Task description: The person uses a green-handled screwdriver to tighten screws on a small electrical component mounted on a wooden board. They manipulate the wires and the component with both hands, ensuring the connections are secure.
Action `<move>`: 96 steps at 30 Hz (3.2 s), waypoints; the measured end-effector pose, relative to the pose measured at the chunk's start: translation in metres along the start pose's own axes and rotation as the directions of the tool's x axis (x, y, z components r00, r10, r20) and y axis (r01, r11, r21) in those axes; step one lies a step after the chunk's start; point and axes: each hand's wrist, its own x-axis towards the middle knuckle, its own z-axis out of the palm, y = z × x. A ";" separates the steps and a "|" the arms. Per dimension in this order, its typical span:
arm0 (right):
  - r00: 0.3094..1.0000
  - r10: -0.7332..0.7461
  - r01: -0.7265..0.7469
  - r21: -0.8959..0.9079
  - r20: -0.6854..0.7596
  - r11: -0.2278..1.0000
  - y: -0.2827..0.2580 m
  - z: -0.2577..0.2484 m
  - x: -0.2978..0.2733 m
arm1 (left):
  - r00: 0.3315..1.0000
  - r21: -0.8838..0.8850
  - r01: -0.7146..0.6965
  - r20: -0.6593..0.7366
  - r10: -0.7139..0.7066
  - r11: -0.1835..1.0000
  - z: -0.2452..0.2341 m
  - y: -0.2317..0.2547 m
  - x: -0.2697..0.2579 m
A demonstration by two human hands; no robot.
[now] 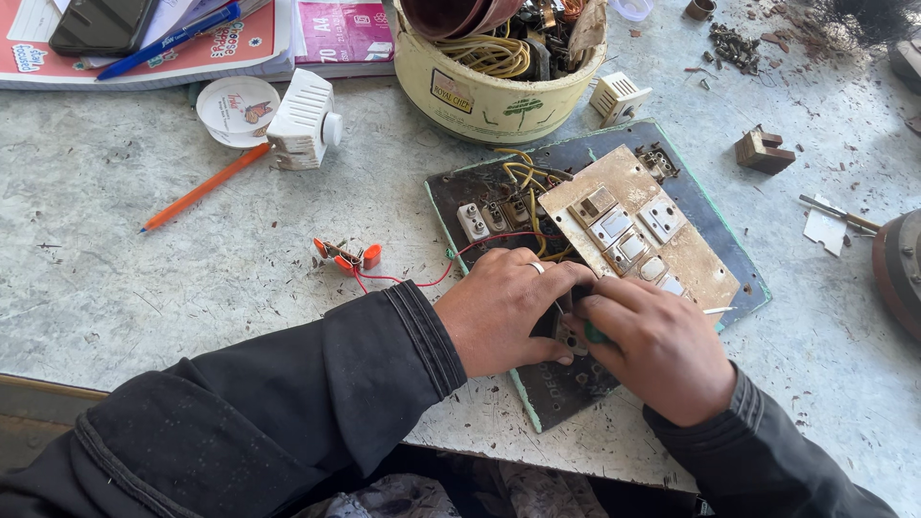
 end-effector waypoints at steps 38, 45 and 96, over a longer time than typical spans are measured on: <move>0.999 -0.031 0.031 0.024 0.007 0.999 0.003 -0.003 -0.004 | 1.000 -0.003 -0.013 0.004 0.013 1.000 0.001 -0.001 -0.001; 0.990 -0.141 0.142 -0.044 0.023 0.989 0.009 -0.002 -0.007 | 0.999 -0.037 -0.040 -0.015 0.039 0.999 0.002 -0.002 -0.001; 0.938 0.091 -0.049 0.130 -0.336 0.990 -0.005 -0.022 0.000 | 0.895 -0.092 -0.198 -0.422 0.142 0.976 -0.059 -0.016 0.039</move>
